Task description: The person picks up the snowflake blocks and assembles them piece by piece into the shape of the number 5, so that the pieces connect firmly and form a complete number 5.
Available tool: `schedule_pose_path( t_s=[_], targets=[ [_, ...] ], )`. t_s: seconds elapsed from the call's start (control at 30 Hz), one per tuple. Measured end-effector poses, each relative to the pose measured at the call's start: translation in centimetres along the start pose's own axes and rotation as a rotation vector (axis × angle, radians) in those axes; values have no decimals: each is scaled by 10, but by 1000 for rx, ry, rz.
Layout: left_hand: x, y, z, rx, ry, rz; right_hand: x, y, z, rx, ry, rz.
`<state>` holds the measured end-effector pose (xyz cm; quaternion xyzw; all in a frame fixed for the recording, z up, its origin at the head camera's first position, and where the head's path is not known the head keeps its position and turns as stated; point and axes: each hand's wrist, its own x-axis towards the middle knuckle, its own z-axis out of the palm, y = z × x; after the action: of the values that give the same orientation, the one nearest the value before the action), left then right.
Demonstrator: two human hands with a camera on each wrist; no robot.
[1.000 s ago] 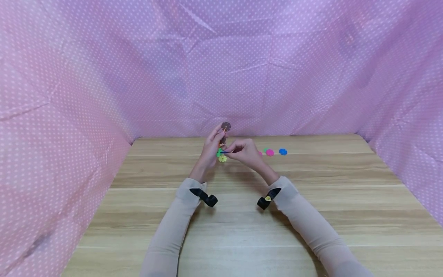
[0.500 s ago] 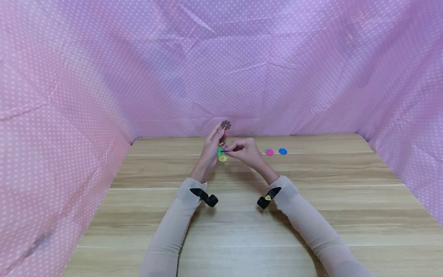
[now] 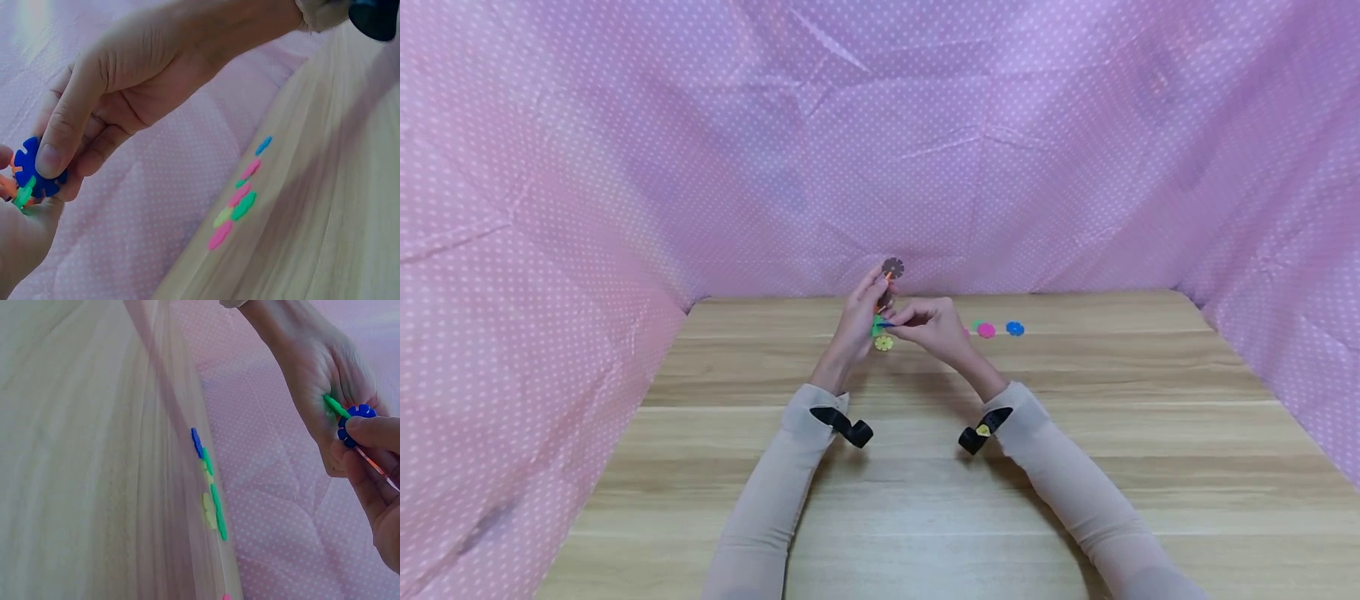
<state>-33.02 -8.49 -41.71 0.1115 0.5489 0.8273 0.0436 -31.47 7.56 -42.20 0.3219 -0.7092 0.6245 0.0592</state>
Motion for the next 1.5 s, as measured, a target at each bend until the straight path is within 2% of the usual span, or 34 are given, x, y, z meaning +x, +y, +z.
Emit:
schedule_pose_path(
  t_s=[0.1, 0.23, 0.4, 0.53, 0.67, 0.8, 0.97, 1.07, 1.27, 1.37, 1.5],
  targets=[
    [-1, 5, -4, 64, -18, -29, 1, 0, 1, 0, 3, 51],
    [-6, 10, -16, 137, -53, -78, 0, 2, 8, 9, -20, 134],
    [-8, 8, -33, 83, -101, -148, -4, 5, 19, -1, -78, 160],
    [-7, 5, -44, 49, -101, -160, -4, 6, 18, -36, -118, 159],
    [-9, 4, -57, 47, -50, -161, -2, 10, 3, -93, -143, 227],
    [-13, 6, -67, 53, 4, -206, 3, 12, -19, -128, -167, 293],
    [-11, -2, -73, 128, 0, -255, 9, 14, -49, -170, -210, 320],
    [-10, -7, -73, 119, -5, -285, 11, 17, -66, -241, -246, 332],
    [-10, -12, -69, 66, 4, -286, 11, 32, -90, -361, -360, 320],
    [-9, -11, -67, 63, 12, -279, 10, 37, -97, -422, -421, 306],
    [-7, -8, -66, 91, 10, -273, 9, 41, -102, -449, -514, 263]
  ],
)
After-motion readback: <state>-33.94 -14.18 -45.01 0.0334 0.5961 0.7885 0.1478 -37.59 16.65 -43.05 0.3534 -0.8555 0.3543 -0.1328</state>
